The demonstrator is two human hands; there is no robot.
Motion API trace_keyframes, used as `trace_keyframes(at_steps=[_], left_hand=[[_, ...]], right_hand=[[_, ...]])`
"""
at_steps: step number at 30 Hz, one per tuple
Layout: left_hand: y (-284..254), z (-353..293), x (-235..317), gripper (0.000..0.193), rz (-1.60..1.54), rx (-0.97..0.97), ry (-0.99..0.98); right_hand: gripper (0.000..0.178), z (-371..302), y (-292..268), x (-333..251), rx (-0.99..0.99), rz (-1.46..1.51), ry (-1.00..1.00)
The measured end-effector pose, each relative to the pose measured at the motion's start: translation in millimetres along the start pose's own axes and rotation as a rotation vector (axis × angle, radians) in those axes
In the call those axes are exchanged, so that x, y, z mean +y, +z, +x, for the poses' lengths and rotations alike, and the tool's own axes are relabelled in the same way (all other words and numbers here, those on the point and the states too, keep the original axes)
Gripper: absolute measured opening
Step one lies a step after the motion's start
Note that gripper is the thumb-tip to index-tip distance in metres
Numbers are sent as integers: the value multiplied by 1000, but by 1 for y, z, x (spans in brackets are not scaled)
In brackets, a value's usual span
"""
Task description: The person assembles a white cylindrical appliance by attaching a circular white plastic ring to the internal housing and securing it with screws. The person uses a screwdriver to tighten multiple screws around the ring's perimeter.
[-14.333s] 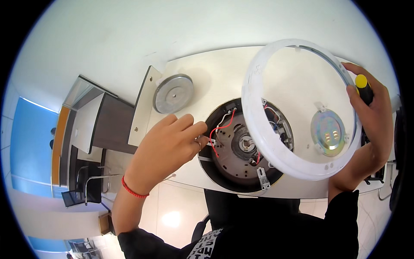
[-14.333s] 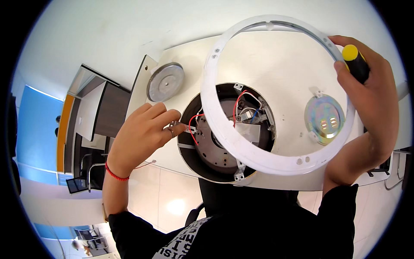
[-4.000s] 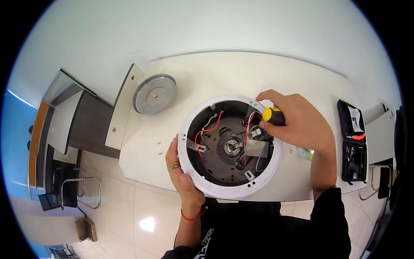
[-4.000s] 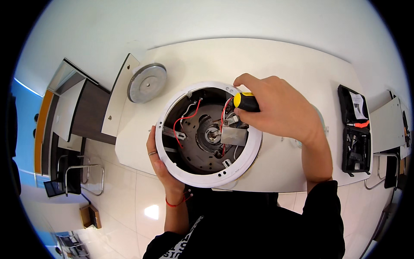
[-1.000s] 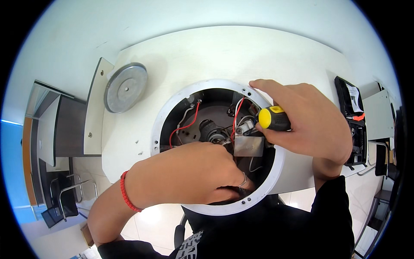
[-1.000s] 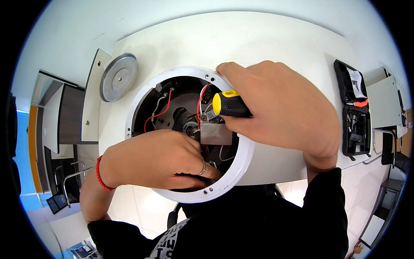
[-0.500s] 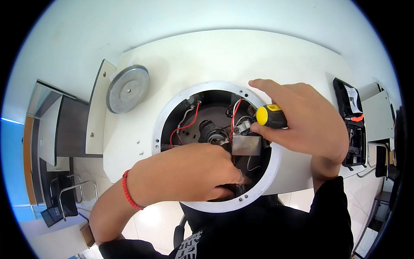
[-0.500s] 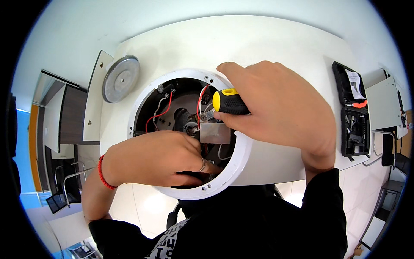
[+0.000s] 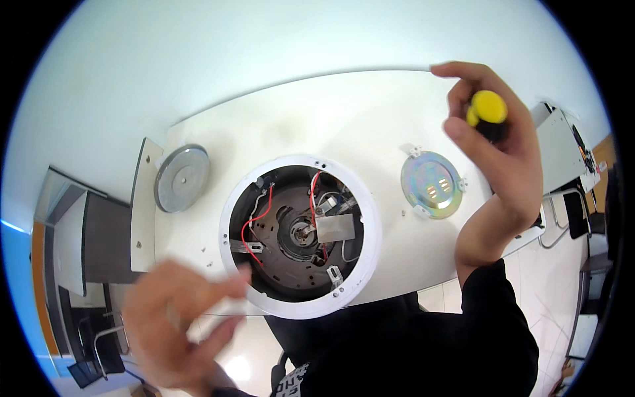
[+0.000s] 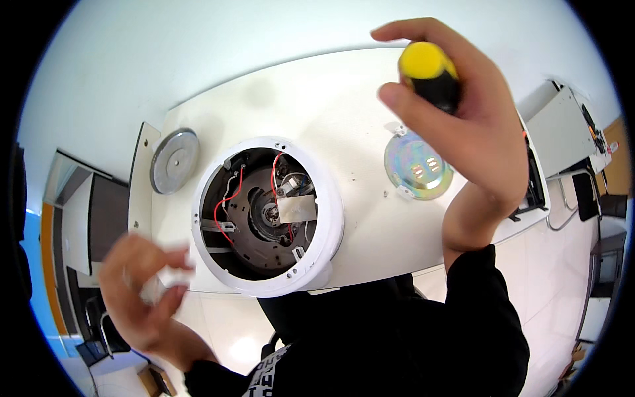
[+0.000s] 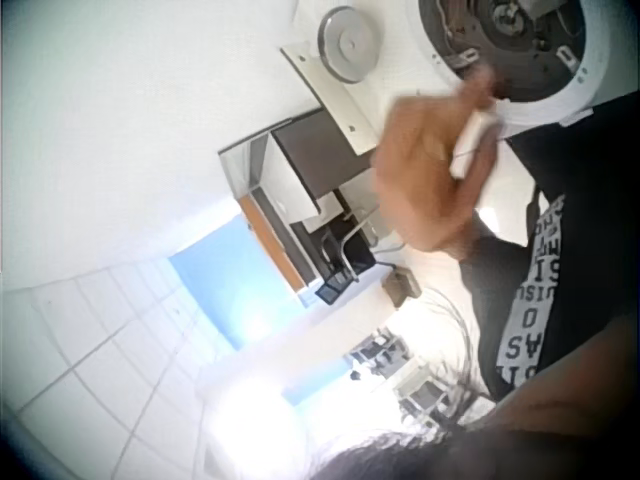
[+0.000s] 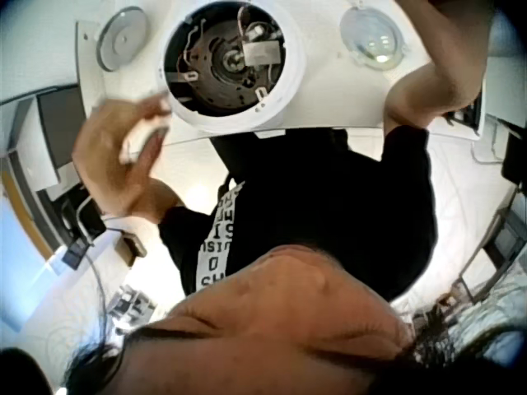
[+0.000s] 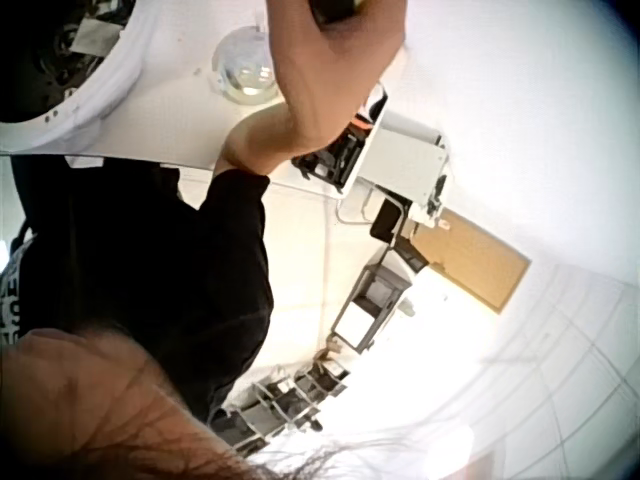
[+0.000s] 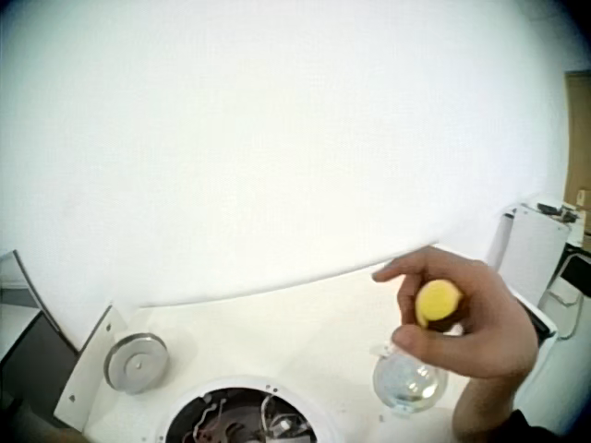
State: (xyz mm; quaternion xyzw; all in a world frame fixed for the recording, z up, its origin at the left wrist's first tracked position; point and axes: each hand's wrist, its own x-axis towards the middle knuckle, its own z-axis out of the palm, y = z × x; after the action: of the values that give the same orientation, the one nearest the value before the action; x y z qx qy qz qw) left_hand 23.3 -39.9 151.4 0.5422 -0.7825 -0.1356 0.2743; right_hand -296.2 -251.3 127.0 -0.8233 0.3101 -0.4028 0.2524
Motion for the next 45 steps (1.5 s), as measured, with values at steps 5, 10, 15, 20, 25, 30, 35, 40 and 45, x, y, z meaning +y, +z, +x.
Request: trace_keyframes(at_steps=[5, 10, 15, 20, 25, 30, 35, 40, 45], left_hand=[[141, -20, 37, 42, -663, -275, 301], [308, 40, 47, 21, -546, 97, 182], [344, 89, 25, 49, 21, 410, -220], [362, 108, 16, 30, 298, 321, -209], [357, 108, 0, 16, 229, 300, -99], [357, 100, -11, 24, 106, 321, -68], [359, 95, -11, 30, 64, 305, -40], [353, 84, 1, 45, 29, 216, -41], [350, 73, 2, 55, 42, 191, -62]], right_hand=[[38, -45, -37, -11, 348, 48, -471], [44, -104, -64, -12, 434, 28, -1042], [50, -163, -60, -12, 565, -250, -1153], [58, -218, -80, -15, 821, -388, -1066], [52, -250, -78, -2, 1116, -371, -896], [49, -271, -76, 11, 1229, -310, -768], [37, -286, -84, 27, 1349, -258, -571], [7, -251, -84, 20, 1557, -199, -56], [19, -184, -92, 80, 1228, -128, 169]])
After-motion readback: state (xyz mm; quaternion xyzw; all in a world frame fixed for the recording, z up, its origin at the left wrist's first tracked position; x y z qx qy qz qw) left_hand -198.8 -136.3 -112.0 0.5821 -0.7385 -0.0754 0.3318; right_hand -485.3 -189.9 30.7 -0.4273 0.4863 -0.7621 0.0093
